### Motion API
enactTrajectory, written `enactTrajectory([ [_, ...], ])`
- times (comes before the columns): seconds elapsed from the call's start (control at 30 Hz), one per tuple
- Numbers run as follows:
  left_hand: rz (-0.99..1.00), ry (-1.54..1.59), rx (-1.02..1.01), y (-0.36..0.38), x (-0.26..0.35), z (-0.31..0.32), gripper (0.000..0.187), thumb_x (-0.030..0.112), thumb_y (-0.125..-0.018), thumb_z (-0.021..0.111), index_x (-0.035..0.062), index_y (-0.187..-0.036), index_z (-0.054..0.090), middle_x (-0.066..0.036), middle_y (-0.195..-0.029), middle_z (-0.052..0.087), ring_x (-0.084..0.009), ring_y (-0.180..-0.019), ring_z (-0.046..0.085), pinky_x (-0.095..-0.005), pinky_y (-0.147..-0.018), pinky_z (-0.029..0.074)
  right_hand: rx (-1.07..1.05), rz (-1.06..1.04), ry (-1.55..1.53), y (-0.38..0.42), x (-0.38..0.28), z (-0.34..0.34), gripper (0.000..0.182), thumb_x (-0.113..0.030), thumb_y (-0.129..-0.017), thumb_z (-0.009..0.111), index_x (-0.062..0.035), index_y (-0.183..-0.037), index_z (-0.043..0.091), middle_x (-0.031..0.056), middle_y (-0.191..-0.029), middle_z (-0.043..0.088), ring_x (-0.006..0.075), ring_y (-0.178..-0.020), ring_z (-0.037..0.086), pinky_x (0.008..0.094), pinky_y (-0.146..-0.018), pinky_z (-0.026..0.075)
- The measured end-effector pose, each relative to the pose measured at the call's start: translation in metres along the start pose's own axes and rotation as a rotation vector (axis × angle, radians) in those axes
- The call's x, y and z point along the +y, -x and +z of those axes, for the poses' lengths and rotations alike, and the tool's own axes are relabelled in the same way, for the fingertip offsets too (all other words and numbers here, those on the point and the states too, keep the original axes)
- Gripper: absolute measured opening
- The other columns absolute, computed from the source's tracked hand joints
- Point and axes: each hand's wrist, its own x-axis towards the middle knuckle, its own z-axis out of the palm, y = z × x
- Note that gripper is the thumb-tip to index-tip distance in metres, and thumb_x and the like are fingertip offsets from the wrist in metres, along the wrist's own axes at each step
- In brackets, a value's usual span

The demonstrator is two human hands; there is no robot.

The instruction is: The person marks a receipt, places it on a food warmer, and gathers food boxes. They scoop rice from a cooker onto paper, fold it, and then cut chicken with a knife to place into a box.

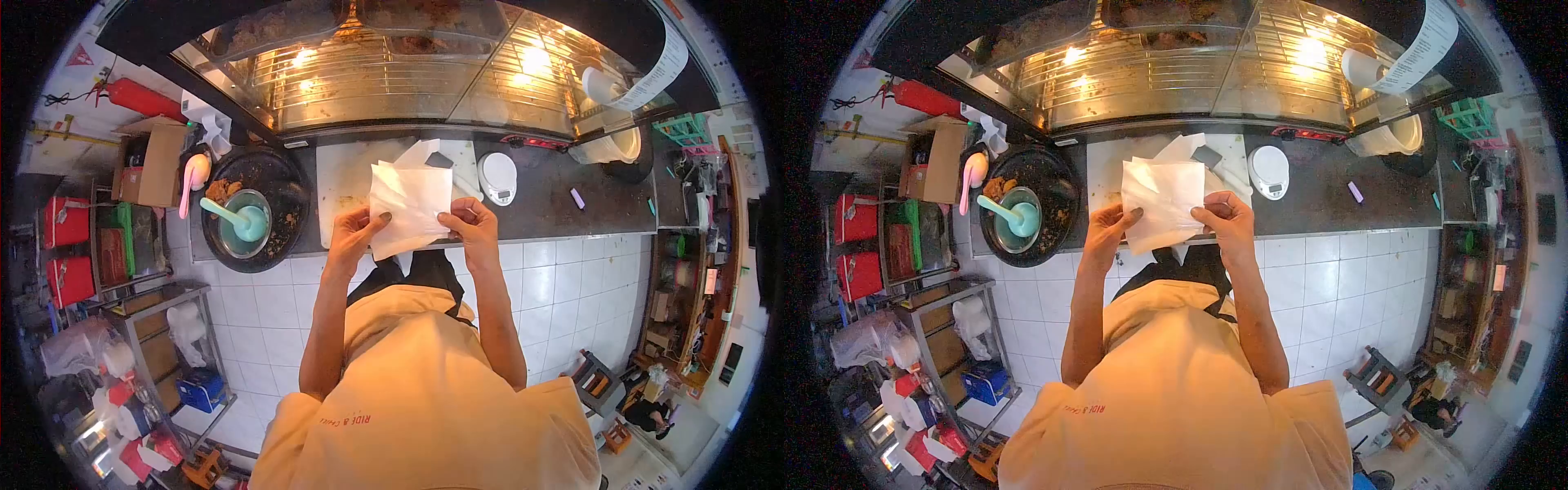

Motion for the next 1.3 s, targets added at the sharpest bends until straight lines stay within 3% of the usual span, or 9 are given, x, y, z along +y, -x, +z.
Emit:
enactTrajectory([
  [0.3, 0.002, -0.040, 0.026, -0.006, -0.010, -0.007, 0.017, 0.011, -0.085, 0.075, -0.0038, -0.094, 0.072, -0.007, -0.082, 0.072, -0.0084, -0.065, 0.063, -0.0226, -0.060, 0.050, 0.021, -0.010, -0.060, 0.002, 0.005, -0.005, 0.022, 0.000, -0.079, 0.077, -0.0028, -0.098, 0.066, 0.0045, -0.076, 0.069, 0.0075, -0.062, 0.057, 0.0220, -0.055, 0.043],
  [0.4, 0.100, -0.011, 0.061, -0.003, -0.008, -0.001, 0.012, 0.008, -0.083, 0.076, -0.0024, -0.086, 0.071, -0.005, -0.077, 0.071, -0.0077, -0.062, 0.062, -0.0221, -0.057, 0.049, 0.023, -0.021, -0.047, 0.003, 0.000, -0.003, 0.026, -0.001, -0.079, 0.077, -0.0019, -0.102, 0.065, 0.0043, -0.077, 0.069, 0.0073, -0.064, 0.058, 0.0220, -0.055, 0.043],
  [0.57, 0.216, -0.039, 0.079, -0.003, -0.007, 0.002, 0.010, 0.001, -0.081, 0.076, 0.0010, -0.086, 0.067, -0.005, -0.079, 0.070, -0.0070, -0.069, 0.063, -0.0210, -0.064, 0.049, 0.006, -0.067, 0.028, 0.003, -0.007, -0.001, 0.036, -0.003, -0.080, 0.077, -0.0018, -0.111, 0.060, 0.0059, -0.080, 0.070, 0.0088, -0.069, 0.061, 0.0229, -0.055, 0.046],
  [0.77, 0.369, -0.044, 0.092, 0.001, 0.001, 0.007, 0.009, -0.002, -0.085, 0.072, 0.0018, -0.091, 0.065, -0.004, -0.083, 0.068, -0.0065, -0.077, 0.062, -0.0207, -0.071, 0.048, 0.062, -0.077, 0.033, 0.005, -0.011, 0.000, 0.037, -0.002, -0.079, 0.078, -0.0024, -0.110, 0.058, 0.0080, -0.079, 0.069, 0.0111, -0.070, 0.063, 0.0240, -0.052, 0.049],
  [0.97, 0.525, -0.391, 0.074, -0.001, 0.000, 0.006, 0.010, -0.005, -0.087, 0.068, -0.0001, -0.096, 0.068, -0.004, -0.084, 0.066, -0.0073, -0.079, 0.062, -0.0210, -0.070, 0.049, 0.077, -0.280, 0.029, 0.002, 0.003, -0.004, 0.028, 0.002, -0.078, 0.078, -0.0024, -0.101, 0.062, 0.0120, -0.101, 0.064, 0.0103, -0.069, 0.063, 0.0236, -0.053, 0.050],
  [1.07, 0.545, -0.533, 0.080, -0.004, -0.002, 0.004, 0.014, -0.007, -0.085, 0.068, -0.0006, -0.097, 0.070, -0.006, -0.085, 0.066, -0.0098, -0.079, 0.064, -0.0220, -0.071, 0.050, 0.039, -0.397, 0.252, 0.004, -0.003, -0.004, 0.017, 0.004, -0.079, 0.076, -0.0004, -0.093, 0.068, 0.0114, -0.114, 0.059, 0.0096, -0.073, 0.064, 0.0228, -0.057, 0.052],
  [1.3, 0.672, -0.566, 0.083, -0.008, 0.005, 0.009, 0.028, -0.010, -0.078, 0.071, 0.0046, -0.101, 0.074, -0.008, -0.085, 0.068, -0.0165, -0.077, 0.067, -0.0260, -0.069, 0.052, -0.061, -0.465, 0.329, 0.009, -0.019, 0.002, 0.021, 0.009, -0.075, 0.077, 0.0006, -0.094, 0.073, 0.0072, -0.122, 0.058, 0.0107, -0.085, 0.063, 0.0215, -0.066, 0.053],
])
